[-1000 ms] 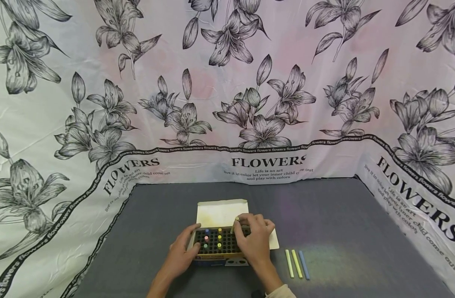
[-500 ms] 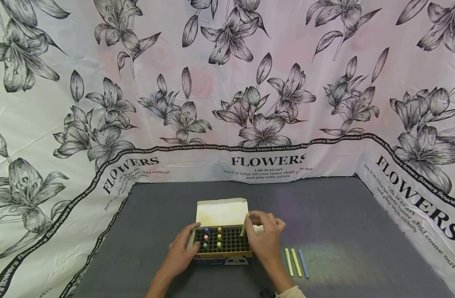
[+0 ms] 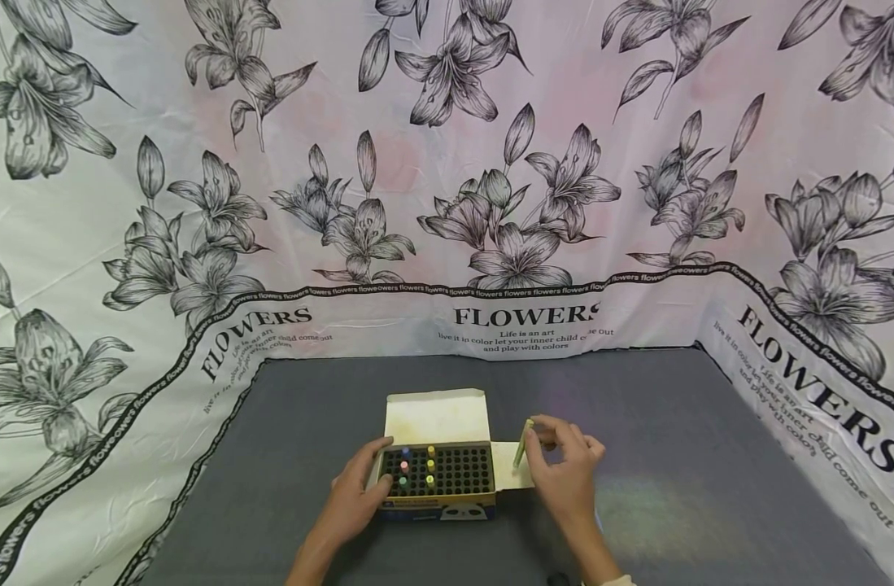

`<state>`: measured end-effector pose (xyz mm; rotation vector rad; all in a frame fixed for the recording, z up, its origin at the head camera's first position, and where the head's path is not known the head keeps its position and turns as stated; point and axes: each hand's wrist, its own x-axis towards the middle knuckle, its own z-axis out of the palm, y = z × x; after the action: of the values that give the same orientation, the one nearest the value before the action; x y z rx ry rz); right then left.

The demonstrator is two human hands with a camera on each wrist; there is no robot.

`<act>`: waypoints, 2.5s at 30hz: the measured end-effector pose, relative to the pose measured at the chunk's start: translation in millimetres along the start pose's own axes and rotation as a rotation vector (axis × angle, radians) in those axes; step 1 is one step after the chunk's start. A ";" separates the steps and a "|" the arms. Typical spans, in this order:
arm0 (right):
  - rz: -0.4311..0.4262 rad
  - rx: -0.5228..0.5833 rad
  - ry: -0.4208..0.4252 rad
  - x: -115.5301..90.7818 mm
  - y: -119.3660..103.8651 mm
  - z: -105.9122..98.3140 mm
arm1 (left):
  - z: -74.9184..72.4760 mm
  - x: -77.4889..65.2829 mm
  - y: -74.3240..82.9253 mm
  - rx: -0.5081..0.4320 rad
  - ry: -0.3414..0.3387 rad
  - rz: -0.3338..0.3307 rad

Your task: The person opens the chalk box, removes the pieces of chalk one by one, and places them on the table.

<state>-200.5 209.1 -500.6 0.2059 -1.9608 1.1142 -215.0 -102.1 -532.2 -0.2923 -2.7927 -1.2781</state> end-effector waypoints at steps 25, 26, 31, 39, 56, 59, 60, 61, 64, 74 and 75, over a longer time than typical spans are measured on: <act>0.072 -0.160 -0.060 -12.2 41.0 -66.5 | -1.6 -1.4 3.3 0.000 -0.014 0.015; 0.069 -0.172 -0.070 -12.5 42.3 -68.5 | -1.3 -1.4 3.3 0.004 -0.014 0.011; 0.129 -0.284 -0.158 -13.7 47.7 -81.0 | 0.2 -1.0 3.3 0.011 -0.009 -0.018; 0.314 -0.431 -0.436 -14.9 51.9 -95.1 | -0.7 0.0 2.8 0.005 -0.009 -0.016; 0.424 -0.647 -0.740 -14.6 61.3 -97.7 | 1.1 -2.8 0.2 -0.026 -0.017 -0.029; 0.422 -0.669 -0.760 -13.9 61.4 -96.9 | 0.9 -2.5 0.8 -0.027 -0.014 -0.037; 0.422 -0.676 -0.767 -13.7 61.3 -96.6 | 0.8 -2.4 1.1 -0.026 -0.012 -0.038; 0.422 -0.681 -0.775 -13.5 61.2 -96.4 | 0.8 -2.2 1.2 -0.024 -0.011 -0.040; 0.428 -0.689 -0.797 -12.2 60.9 -95.8 | 0.9 -1.5 1.6 -0.013 -0.009 -0.046; 0.432 -0.674 -0.716 -6.8 54.5 -93.7 | 0.2 0.0 -0.4 0.002 -0.001 -0.028; 0.425 -0.669 -0.694 -6.2 53.0 -93.0 | 0.1 0.2 -0.2 0.002 -0.003 -0.028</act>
<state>-168.4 310.2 -515.9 -0.2321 -2.9877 0.5914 -215.2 -102.2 -532.4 -0.2564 -2.8105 -1.2817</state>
